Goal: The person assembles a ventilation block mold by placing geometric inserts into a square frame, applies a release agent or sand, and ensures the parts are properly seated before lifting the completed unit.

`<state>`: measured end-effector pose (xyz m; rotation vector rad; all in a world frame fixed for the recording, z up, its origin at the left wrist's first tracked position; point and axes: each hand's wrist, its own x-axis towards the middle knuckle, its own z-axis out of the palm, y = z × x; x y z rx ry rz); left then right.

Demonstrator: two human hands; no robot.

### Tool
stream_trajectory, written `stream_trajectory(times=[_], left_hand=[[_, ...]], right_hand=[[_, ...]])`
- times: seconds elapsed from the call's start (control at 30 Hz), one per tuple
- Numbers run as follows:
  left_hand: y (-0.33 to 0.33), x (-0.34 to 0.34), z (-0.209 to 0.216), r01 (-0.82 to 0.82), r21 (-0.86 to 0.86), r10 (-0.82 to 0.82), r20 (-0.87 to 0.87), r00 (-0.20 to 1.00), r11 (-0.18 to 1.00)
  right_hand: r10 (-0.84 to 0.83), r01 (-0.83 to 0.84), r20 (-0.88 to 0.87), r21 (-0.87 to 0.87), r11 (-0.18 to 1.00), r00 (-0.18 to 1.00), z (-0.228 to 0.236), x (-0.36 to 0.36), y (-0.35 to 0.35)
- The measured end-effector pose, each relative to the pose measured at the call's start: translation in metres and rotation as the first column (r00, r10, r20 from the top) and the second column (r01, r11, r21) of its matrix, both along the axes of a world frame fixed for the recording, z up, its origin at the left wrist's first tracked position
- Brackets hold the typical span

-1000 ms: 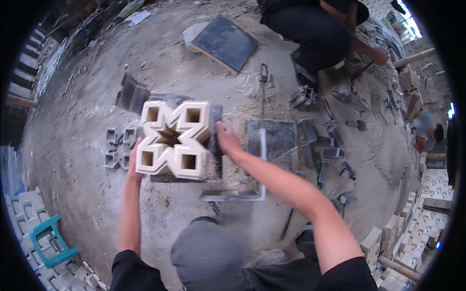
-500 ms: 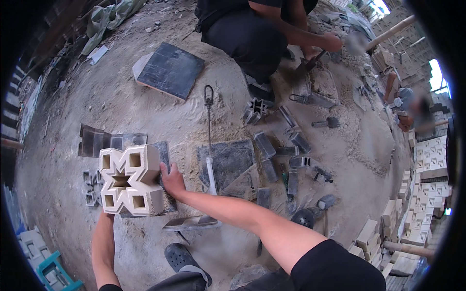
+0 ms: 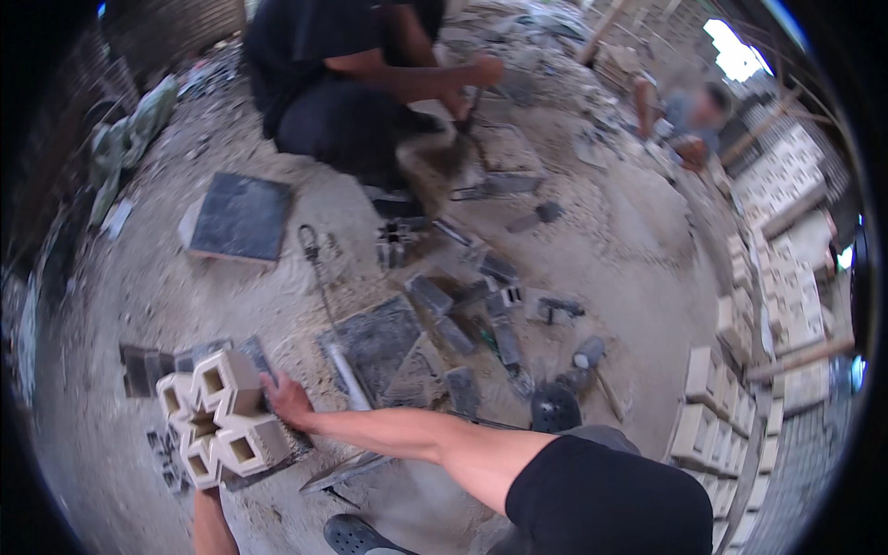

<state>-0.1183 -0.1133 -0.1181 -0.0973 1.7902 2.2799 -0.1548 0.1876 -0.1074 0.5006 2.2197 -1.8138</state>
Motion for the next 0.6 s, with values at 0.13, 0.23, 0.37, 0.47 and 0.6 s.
stream_trajectory(times=[0.13,0.23,0.37,0.47,0.6], left_hand=[[0.0,0.015,0.018,0.014,-0.001,-0.014,-0.015,1.0,1.0],[0.004,0.008,0.052,0.016,-0.415,-0.092,-0.164,0.982,0.91],[0.024,-0.01,0.058,0.01,-0.35,-0.078,-0.18,0.981,0.937],[0.081,-0.022,0.093,0.016,-0.381,-0.123,-0.26,0.958,0.924],[0.195,-0.029,0.152,0.056,-0.516,-0.307,-0.416,0.856,0.855]], right_hand=[[0.035,-0.035,0.001,0.007,0.999,0.999,0.016,0.001,0.012],[0.014,-0.015,-0.017,-0.037,0.999,1.0,0.038,0.004,0.023],[-0.041,0.036,-0.099,-0.05,0.998,0.994,0.063,0.007,0.065],[-0.107,0.099,-0.164,-0.051,0.994,0.981,0.091,0.008,0.116],[-0.194,0.2,-0.209,0.01,0.98,0.958,0.123,0.02,0.201]])
